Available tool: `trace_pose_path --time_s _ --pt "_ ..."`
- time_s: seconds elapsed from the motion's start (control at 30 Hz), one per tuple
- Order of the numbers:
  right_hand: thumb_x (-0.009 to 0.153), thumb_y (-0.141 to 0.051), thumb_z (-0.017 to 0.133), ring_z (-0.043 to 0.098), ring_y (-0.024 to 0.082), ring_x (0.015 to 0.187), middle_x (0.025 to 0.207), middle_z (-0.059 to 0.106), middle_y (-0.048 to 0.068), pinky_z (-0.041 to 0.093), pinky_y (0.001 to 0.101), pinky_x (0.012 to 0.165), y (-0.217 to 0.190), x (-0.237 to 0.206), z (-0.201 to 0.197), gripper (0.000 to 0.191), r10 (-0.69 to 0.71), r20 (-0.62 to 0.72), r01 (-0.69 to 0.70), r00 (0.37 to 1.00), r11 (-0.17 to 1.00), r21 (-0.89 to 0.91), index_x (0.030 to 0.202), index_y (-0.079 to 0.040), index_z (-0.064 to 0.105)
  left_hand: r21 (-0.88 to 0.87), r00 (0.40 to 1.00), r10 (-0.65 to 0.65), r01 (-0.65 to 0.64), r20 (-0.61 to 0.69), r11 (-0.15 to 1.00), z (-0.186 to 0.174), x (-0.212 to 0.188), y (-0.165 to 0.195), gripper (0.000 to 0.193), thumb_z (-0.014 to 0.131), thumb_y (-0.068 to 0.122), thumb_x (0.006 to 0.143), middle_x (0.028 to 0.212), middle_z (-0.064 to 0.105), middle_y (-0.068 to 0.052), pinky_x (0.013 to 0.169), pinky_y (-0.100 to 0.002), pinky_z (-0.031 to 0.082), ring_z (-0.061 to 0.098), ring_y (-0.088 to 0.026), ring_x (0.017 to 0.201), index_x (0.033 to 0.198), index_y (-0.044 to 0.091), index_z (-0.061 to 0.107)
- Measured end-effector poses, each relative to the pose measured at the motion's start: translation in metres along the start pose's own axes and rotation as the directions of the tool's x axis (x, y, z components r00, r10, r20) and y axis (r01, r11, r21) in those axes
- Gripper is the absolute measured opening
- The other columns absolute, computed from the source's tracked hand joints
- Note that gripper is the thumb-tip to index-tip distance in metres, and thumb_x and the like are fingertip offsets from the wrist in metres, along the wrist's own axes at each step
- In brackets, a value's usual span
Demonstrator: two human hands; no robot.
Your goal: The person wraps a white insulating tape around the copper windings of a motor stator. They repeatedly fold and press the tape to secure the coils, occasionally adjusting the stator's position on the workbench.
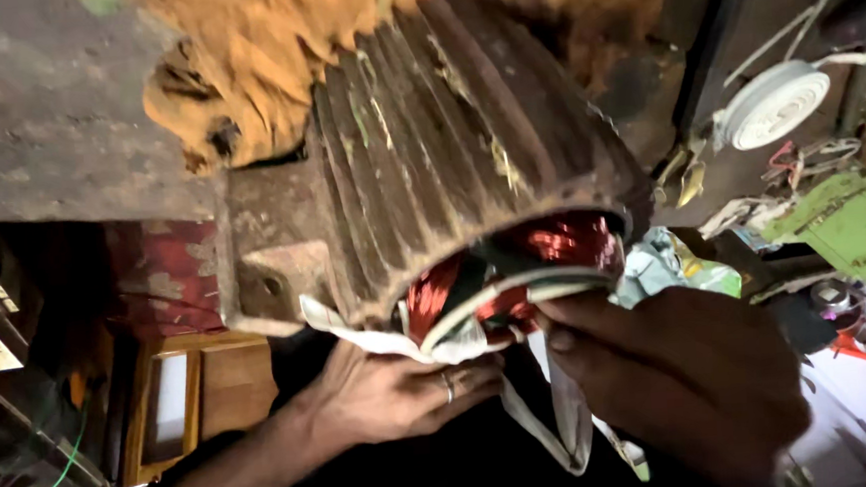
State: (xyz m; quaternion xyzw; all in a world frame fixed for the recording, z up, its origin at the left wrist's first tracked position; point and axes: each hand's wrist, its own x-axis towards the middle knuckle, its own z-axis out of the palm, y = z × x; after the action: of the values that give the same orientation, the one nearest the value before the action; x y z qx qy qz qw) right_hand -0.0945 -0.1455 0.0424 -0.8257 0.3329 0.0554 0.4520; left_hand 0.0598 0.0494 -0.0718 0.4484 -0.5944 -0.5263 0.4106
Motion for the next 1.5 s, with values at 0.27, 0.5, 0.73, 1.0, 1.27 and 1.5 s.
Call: trace_pose_path --time_s 0.27,0.5,0.73,1.0,1.27,1.5 --pt "0.095 -0.006 0.074 0.074 0.021 0.068 0.084 0.074 0.009 0.055 0.0356 0.057 -0.011 -0.005 0.022 0.009 0.117 0.023 -0.114 0.993 0.990 -0.088 0.102 -0.009 0.069 0.004 0.974 0.226 -0.226 0.011 0.974 -0.012 -0.002 -0.013 0.058 0.087 0.063 0.067 0.065 0.052 -0.001 0.053 -0.037 0.046 0.055 -0.023 0.060 0.072 0.010 0.064" --pt "0.096 -0.008 0.075 0.069 0.029 0.074 0.093 0.071 0.017 0.053 0.0396 0.067 -0.006 -0.036 0.025 0.027 -0.261 -0.155 0.218 0.953 0.944 -0.247 0.120 0.000 0.064 -0.365 0.961 -0.032 -0.073 -0.274 0.928 0.026 -0.023 -0.007 0.033 0.071 0.005 0.088 0.060 0.048 -0.001 0.055 -0.033 0.034 0.045 -0.015 0.055 0.063 0.009 0.048" --pt "0.109 -0.006 0.080 0.066 0.008 0.067 0.088 0.072 0.001 0.052 0.0259 0.060 0.003 -0.124 0.083 0.013 0.045 -0.754 -0.108 0.655 0.994 -0.034 0.119 -0.008 0.072 -0.493 0.934 -0.185 0.012 -0.304 0.870 0.033 -0.033 -0.004 0.042 0.070 0.001 0.092 0.059 0.043 0.005 0.053 -0.028 0.028 0.036 -0.003 0.058 0.061 0.007 0.043" --pt "0.095 -0.013 0.080 0.067 0.025 0.078 0.093 0.065 0.006 0.054 0.0360 0.070 0.011 -0.080 0.138 0.019 -0.436 -0.566 0.257 0.700 0.893 -0.370 0.112 -0.007 0.071 -0.503 0.935 -0.167 -0.014 -0.313 0.864 0.035 -0.030 0.002 0.041 0.070 0.003 0.095 0.068 0.052 0.005 0.059 -0.026 0.035 0.043 -0.004 0.066 0.063 0.007 0.044" --pt "0.093 0.002 0.073 0.056 0.020 0.064 0.078 0.058 0.008 0.044 0.0319 0.059 -0.011 -0.218 0.128 0.006 0.113 -0.751 0.354 0.651 0.830 0.431 0.092 -0.002 0.068 -0.658 0.920 -0.266 0.011 -0.289 0.753 0.021 -0.031 -0.014 0.051 0.057 0.042 0.115 0.064 0.039 0.009 0.063 -0.026 0.028 0.035 -0.002 0.062 0.077 0.009 0.052" --pt "0.099 0.000 0.075 0.063 0.020 0.080 0.098 0.064 0.009 0.052 0.0297 0.071 0.010 -0.218 0.139 0.014 0.226 -0.961 0.364 0.158 0.892 0.269 0.111 -0.003 0.069 -0.510 0.921 -0.329 0.186 -0.207 0.840 0.013 -0.022 0.011 0.032 0.065 0.035 0.104 0.070 0.042 0.010 0.058 -0.023 0.027 0.034 -0.002 0.063 0.094 0.006 0.057"
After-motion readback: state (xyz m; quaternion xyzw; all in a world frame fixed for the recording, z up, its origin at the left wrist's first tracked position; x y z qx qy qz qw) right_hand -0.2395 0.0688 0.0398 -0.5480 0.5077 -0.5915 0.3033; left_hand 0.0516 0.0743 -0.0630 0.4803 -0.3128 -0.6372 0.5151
